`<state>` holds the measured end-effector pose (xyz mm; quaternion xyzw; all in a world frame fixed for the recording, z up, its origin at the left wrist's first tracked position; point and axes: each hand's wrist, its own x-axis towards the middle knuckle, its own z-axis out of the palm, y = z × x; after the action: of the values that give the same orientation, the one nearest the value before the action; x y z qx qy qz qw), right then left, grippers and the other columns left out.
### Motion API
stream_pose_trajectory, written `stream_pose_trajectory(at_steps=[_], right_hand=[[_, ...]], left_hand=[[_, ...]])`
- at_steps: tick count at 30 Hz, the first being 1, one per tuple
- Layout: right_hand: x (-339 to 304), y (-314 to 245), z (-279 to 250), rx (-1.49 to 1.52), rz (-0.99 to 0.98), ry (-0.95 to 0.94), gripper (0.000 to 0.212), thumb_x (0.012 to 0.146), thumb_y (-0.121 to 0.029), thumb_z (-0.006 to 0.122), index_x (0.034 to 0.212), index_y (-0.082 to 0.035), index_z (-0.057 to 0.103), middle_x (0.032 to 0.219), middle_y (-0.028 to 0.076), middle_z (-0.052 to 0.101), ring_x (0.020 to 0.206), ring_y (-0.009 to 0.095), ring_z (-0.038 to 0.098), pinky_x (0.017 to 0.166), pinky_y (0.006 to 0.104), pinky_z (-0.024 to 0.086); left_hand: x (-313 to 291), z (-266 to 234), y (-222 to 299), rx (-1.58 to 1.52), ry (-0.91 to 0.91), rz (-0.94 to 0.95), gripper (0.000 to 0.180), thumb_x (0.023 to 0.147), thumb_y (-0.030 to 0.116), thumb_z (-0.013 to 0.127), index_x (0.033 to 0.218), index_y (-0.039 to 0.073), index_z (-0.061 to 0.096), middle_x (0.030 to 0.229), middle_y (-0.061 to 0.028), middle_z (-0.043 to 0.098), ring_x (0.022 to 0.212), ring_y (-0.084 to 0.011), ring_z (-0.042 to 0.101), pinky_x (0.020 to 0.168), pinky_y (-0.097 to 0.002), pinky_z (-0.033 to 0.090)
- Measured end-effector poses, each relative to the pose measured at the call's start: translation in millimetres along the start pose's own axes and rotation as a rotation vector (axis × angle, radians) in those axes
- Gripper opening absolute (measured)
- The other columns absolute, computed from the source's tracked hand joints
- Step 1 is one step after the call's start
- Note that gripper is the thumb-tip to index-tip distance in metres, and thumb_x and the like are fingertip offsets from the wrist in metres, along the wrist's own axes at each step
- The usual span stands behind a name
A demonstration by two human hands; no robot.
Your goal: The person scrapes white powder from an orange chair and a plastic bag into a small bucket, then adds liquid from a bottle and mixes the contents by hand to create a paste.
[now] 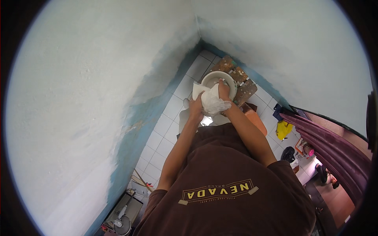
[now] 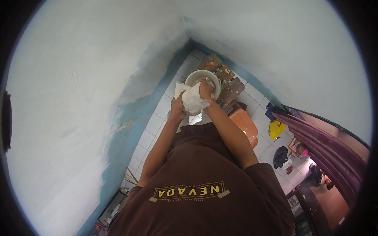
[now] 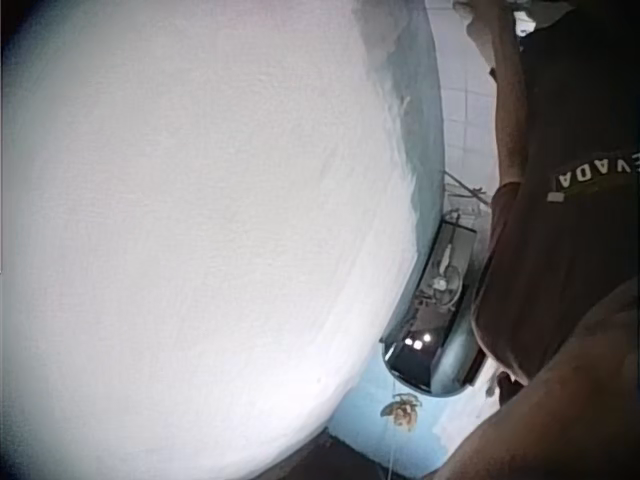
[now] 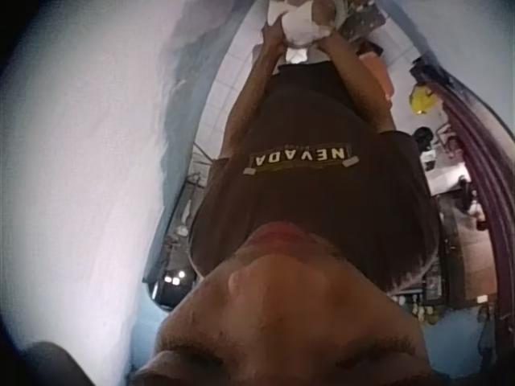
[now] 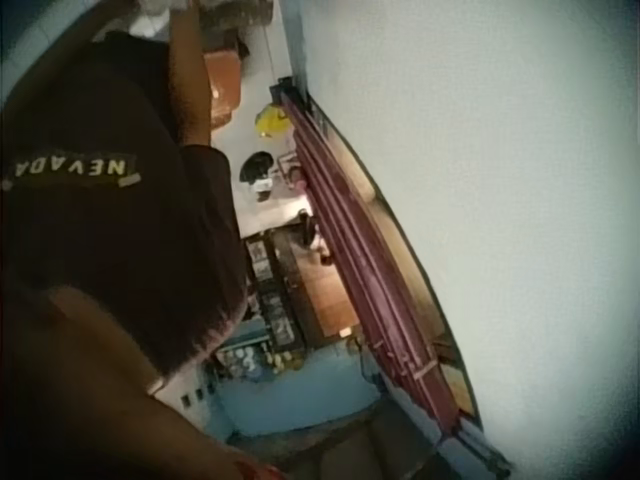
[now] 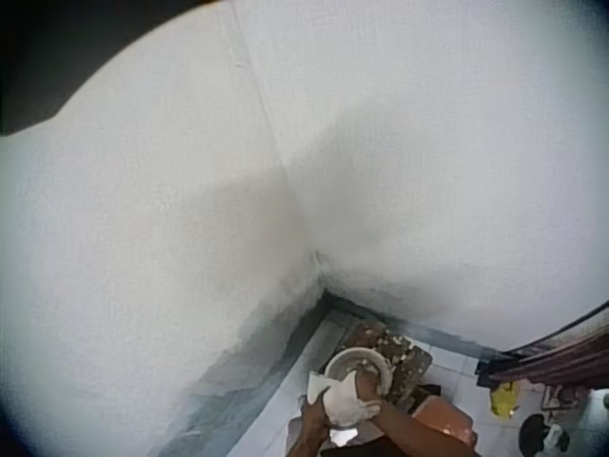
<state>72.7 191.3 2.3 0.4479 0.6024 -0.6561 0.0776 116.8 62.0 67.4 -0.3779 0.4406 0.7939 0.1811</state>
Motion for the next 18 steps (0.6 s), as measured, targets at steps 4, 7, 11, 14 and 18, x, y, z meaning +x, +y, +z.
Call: stream_pose_trajectory(at_steps=[4,7,11,14,18], right_hand=[[-11,-4,7,-0.061,-0.009,-0.018,0.055,0.096,-0.041,0.056,0.086,0.011,0.07,0.082,0.023,0.072,0.08,0.036,0.071,0.074,0.0444,0.052],[-12,-3,14,-0.095,0.001,-0.041,0.056,0.096,-0.041,0.055,0.086,0.011,0.07,0.082,0.023,0.072,0.081,0.036,0.072,0.074,0.0449,0.052],[-5,3,13,-0.043,0.001,-0.02,0.057,0.096,-0.043,0.054,0.086,0.011,0.07,0.083,0.024,0.072,0.082,0.038,0.071,0.076,0.0449,0.052],[-5,3,7,0.02,0.013,-0.028,0.057,0.096,-0.043,0.053,0.086,0.01,0.071,0.083,0.024,0.072,0.081,0.037,0.071,0.076,0.0445,0.052],[-10,-2,10,0.012,0.032,-0.03,0.056,0.096,-0.043,0.053,0.085,0.008,0.071,0.081,0.021,0.072,0.079,0.035,0.071,0.076,0.0434,0.052]], left_hand=[[-2,-7,2,0.026,0.041,0.008,0.043,0.091,0.014,0.069,0.125,-0.007,0.053,0.113,-0.0173,0.066,0.098,-0.0276,0.068,0.081,-0.039,0.059],[-1,-13,5,0.03,0.027,0.029,0.042,0.092,0.015,0.068,0.125,-0.007,0.053,0.114,-0.0169,0.066,0.098,-0.0276,0.068,0.082,-0.0391,0.059],[1,-12,5,0.024,-0.018,0.026,0.044,0.092,0.014,0.068,0.127,-0.007,0.05,0.114,-0.0172,0.066,0.098,-0.0281,0.069,0.082,-0.0393,0.059],[3,-8,0,0.036,0.006,0.023,0.047,0.091,0.013,0.069,0.128,-0.007,0.048,0.114,-0.0179,0.066,0.098,-0.0282,0.069,0.082,-0.0397,0.059],[-1,-10,3,0.009,0.022,-0.003,0.046,0.09,0.012,0.069,0.128,-0.006,0.049,0.115,-0.018,0.065,0.099,-0.0283,0.069,0.082,-0.0398,0.059]])
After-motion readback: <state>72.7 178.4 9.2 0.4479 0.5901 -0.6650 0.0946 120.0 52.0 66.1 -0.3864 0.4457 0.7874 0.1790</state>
